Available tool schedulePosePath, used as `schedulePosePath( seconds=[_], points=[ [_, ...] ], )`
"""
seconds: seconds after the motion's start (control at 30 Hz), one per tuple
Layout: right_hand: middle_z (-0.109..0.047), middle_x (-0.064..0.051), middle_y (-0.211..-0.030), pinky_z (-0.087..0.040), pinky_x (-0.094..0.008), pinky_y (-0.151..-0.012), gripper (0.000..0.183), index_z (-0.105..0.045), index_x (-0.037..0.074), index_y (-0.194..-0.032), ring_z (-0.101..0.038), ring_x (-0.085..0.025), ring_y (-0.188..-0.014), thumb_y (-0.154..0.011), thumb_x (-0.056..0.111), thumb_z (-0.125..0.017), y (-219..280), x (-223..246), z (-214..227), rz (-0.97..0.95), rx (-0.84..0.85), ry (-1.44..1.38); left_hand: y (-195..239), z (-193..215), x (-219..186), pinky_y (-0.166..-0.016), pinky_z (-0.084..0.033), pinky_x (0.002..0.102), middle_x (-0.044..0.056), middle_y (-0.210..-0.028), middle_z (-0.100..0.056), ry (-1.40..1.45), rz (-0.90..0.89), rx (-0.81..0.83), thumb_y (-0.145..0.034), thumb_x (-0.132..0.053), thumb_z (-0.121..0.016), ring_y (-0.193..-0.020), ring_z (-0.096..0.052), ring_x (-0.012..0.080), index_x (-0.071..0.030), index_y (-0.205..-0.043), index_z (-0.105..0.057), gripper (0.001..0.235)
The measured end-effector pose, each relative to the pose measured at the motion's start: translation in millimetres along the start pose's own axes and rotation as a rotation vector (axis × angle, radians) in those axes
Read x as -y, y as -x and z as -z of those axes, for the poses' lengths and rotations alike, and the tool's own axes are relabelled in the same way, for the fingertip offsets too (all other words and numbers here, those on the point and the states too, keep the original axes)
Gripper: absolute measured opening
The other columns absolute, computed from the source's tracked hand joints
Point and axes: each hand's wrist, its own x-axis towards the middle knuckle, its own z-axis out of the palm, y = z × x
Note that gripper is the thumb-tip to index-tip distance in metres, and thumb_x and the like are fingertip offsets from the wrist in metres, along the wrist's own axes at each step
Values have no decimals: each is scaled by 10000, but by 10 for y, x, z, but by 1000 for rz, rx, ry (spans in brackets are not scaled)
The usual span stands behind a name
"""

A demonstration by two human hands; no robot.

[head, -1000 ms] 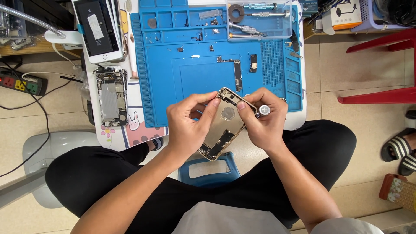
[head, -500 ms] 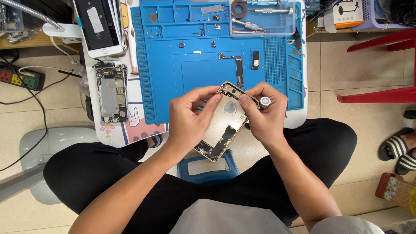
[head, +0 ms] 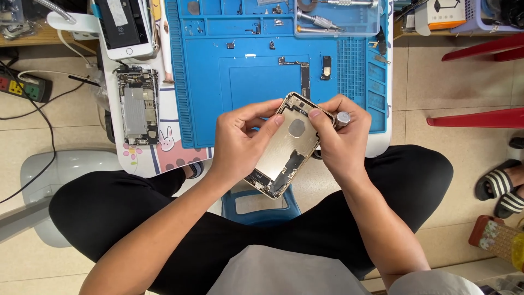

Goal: The person is repairing a smartphone by applying a substance to the internal frame using a small bottle and a cotton swab. They use tweezers to handle small components and a screwdriver to tighten screws on the device's chassis.

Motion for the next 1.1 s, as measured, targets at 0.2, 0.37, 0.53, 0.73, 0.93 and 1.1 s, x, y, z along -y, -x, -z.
schedulePosePath(
  seconds=[0.2, 0.37, 0.53, 0.73, 0.93, 1.1],
  points=[
    [-512, -30, -543, -354, -199, -521, 93, -704, -27, -858, -421, -29, -557, -928, 23, -739, 10, -45, 16, 12, -32, 0, 14, -22, -24, -575, -609, 173, 70, -929, -820, -30, 31, -57, -937, -152, -816, -755, -735, 44, -106, -1139, -792, 209],
    [-523, -35, -535, -350, -198, -514, 91, -700, -24, -865, -425, -27, -548, -922, 29, -747, 10, -51, 39, 31, -23, -6, 8, -8, -36, -545, -587, 157, 62, -885, -812, -44, 31, -59, -937, -138, -811, -709, -706, 30, -85, -1101, -802, 173],
    [-525, -33, -537, -349, -194, -516, 90, -702, -18, -874, -427, -25, -554, -926, 35, -753, 13, -55, 26, 38, -16, -22, 39, -23, -60, -520, -567, 165, 78, -870, -814, -64, -14, -91, -948, -112, -805, -686, -700, 36, -71, -1086, -810, 144],
    [-525, -57, -517, -391, -192, -485, 146, -691, -27, -910, -468, -59, -466, -967, 96, -747, -18, -75, 54, 54, -2, -25, 18, -13, -132, -572, -609, 189, 96, -875, -818, -21, 2, -83, -899, -136, -858, -716, -744, 68, -56, -1080, -800, 206],
    [-519, -58, -516, -407, -202, -475, 143, -710, -29, -937, -472, -69, -451, -987, 101, -743, 1, 24, -17, 53, 20, -34, 34, -4, -157, -534, -583, 193, 91, -799, -806, -59, -76, -139, -937, -74, -823, -686, -691, 28, -38, -1048, -811, 118],
    [-505, -50, -508, -411, -198, -481, 142, -738, -36, -987, -468, -61, -460, -990, 105, -750, -25, 30, -13, 60, 54, -28, 9, 11, -217, -534, -560, 192, 79, -705, -772, -102, -106, -155, -952, -71, -804, -671, -621, 6, -48, -1025, -815, 77]
  ],
)
